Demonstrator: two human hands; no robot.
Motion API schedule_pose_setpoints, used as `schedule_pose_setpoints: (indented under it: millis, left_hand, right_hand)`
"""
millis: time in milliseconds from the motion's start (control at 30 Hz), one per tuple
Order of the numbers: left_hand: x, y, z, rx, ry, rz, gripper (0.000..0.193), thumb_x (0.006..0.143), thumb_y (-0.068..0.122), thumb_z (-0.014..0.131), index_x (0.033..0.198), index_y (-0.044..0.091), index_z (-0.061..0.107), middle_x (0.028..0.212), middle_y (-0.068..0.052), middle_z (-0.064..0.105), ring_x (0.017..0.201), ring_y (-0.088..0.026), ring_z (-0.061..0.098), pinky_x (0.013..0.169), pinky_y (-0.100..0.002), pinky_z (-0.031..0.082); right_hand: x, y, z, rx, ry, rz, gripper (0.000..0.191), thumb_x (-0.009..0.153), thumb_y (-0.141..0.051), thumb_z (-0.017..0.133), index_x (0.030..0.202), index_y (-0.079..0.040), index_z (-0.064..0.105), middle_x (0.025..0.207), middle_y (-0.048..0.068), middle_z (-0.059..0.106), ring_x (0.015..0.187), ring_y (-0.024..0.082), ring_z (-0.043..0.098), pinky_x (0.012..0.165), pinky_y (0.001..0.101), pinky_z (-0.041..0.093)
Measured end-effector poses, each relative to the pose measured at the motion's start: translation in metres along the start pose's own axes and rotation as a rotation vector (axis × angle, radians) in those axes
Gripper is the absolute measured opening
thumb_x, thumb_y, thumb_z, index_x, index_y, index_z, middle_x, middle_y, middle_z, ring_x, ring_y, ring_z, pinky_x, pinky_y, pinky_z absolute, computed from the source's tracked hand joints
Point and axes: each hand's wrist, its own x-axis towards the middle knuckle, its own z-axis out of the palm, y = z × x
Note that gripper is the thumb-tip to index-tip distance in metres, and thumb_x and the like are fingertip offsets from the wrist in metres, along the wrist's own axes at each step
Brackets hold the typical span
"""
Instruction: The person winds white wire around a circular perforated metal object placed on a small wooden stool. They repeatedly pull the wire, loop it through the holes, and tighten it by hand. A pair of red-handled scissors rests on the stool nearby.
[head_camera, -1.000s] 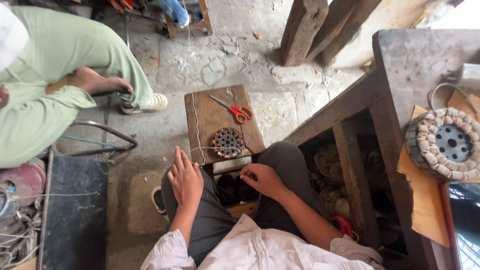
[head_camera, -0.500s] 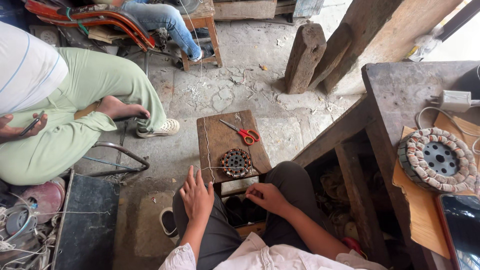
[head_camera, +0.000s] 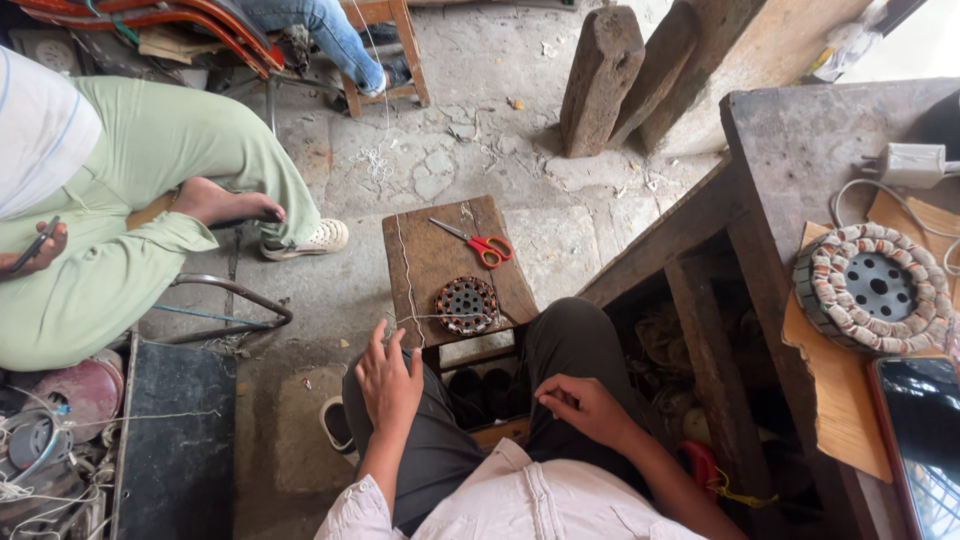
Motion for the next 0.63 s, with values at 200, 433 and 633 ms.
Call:
schedule_pose_setpoints:
  millis: [200,433,633]
  left_hand:
    - [0.001,0.002,-0.001,0.061,-0.043,0.000,0.045,0.092,0.033,0.066,0.131,0.012,0.062,0.152,-0.006,0.045,0.133,-0.029,0.049,0.109,-0.046,0.036]
    - [0.004,0.005,-0.001,0.107,-0.047,0.014,0.044,0.090,0.032,0.068,0.128,0.012,0.063,0.152,-0.005,0.046,0.131,-0.028,0.050,0.108,-0.045,0.036]
    - [0.003,-0.005,0.010,-0.119,-0.034,-0.077,0.030,0.096,0.032,0.067,0.124,0.022,0.066,0.151,0.003,0.051,0.136,-0.019,0.052,0.113,-0.043,0.037]
  right_hand:
    - [0.011,-0.005,0.007,-0.237,0.067,0.044,0.013,0.090,-0.020,0.075,0.099,-0.011,0.077,0.065,0.003,0.066,0.054,0.014,0.059,0.050,0.0294,0.044]
    - [0.040,-0.023,0.017,-0.572,0.061,-0.136,0.013,0.089,-0.025,0.072,0.096,-0.015,0.073,0.072,0.004,0.072,0.063,0.023,0.071,0.055,0.0385,0.052]
    - [0.045,-0.021,0.021,-0.626,0.072,-0.166,0.012,0.090,-0.026,0.071,0.094,-0.015,0.072,0.078,0.004,0.075,0.070,0.024,0.073,0.058,0.0391,0.054]
